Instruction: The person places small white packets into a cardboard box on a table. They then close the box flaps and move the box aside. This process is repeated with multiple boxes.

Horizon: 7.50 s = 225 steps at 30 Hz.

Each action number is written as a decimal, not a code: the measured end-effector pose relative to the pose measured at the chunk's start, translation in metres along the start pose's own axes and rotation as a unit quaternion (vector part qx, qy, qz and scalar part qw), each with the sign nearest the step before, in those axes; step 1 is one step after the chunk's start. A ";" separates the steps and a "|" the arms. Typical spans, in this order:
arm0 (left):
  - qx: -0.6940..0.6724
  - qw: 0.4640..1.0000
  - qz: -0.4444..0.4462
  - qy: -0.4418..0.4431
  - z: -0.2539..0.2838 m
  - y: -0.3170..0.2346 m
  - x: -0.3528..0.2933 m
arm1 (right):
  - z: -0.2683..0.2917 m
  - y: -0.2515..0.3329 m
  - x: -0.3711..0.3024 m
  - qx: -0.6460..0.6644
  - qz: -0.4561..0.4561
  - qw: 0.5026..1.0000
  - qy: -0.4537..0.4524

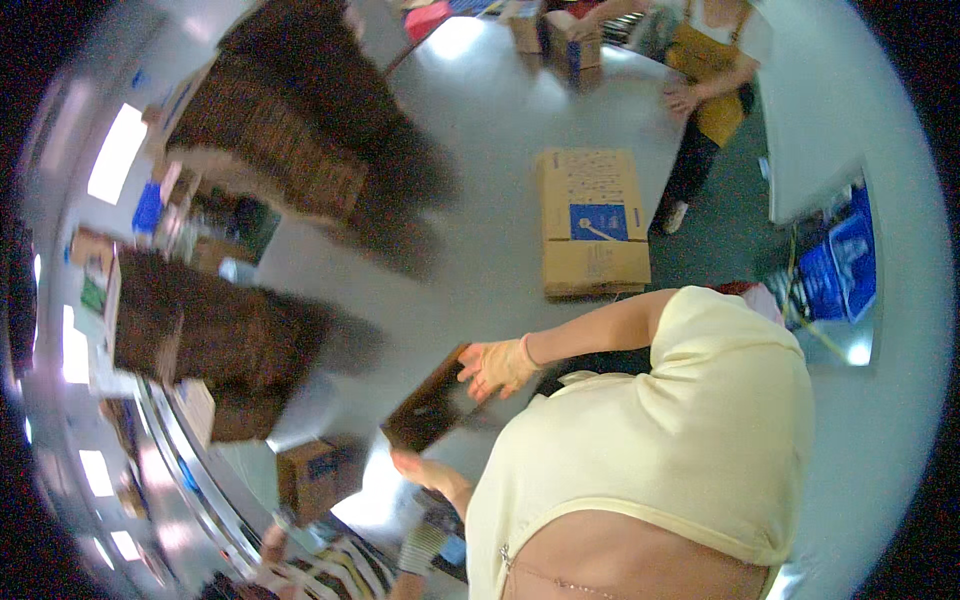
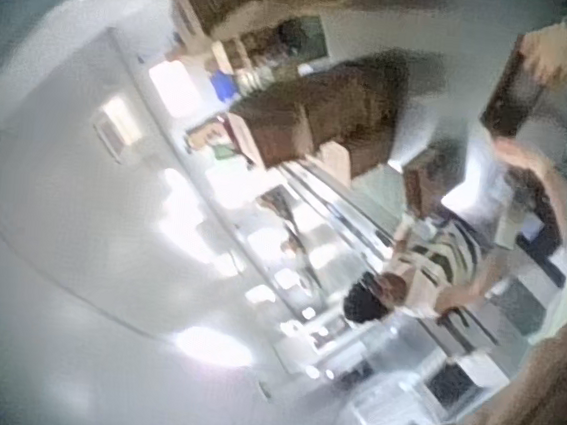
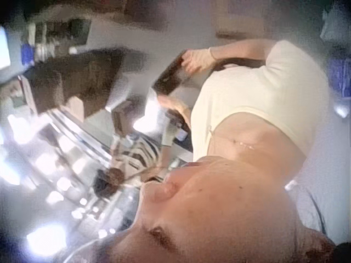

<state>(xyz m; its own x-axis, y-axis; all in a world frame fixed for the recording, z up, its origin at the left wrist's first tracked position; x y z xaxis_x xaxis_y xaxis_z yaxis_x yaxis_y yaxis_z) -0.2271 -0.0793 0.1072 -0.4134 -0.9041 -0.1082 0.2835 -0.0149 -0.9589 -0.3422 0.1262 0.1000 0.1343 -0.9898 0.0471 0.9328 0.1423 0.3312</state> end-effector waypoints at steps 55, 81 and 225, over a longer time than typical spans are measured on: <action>-0.034 0.942 0.233 0.241 -0.076 0.134 0.005 | -0.044 0.060 0.069 -0.042 0.100 0.977 0.185; 0.512 0.836 -0.178 0.087 0.092 0.107 -0.130 | -0.043 0.045 0.060 -0.056 -0.015 0.983 0.174; 0.484 0.848 -0.204 0.075 0.152 -0.048 -0.261 | 0.105 0.209 0.008 -0.069 -0.007 0.965 0.254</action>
<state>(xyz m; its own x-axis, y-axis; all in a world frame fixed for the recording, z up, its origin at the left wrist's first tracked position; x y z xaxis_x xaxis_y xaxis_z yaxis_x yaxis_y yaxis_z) -0.0015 0.0925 0.2216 -0.7325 -0.6761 0.0800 0.6375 -0.7224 -0.2678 -0.1810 0.1484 0.2688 0.2354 -0.8690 -0.4351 0.9665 0.1622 0.1991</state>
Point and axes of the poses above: each hand's wrist, its own x-axis towards the middle knuckle, its own z-axis out of the back of the hand, y = z × x, the point moved 10 cm from there along x, towards the middle knuckle, and after that the axes turned 9 degrees about z, right-handed, at the moved point
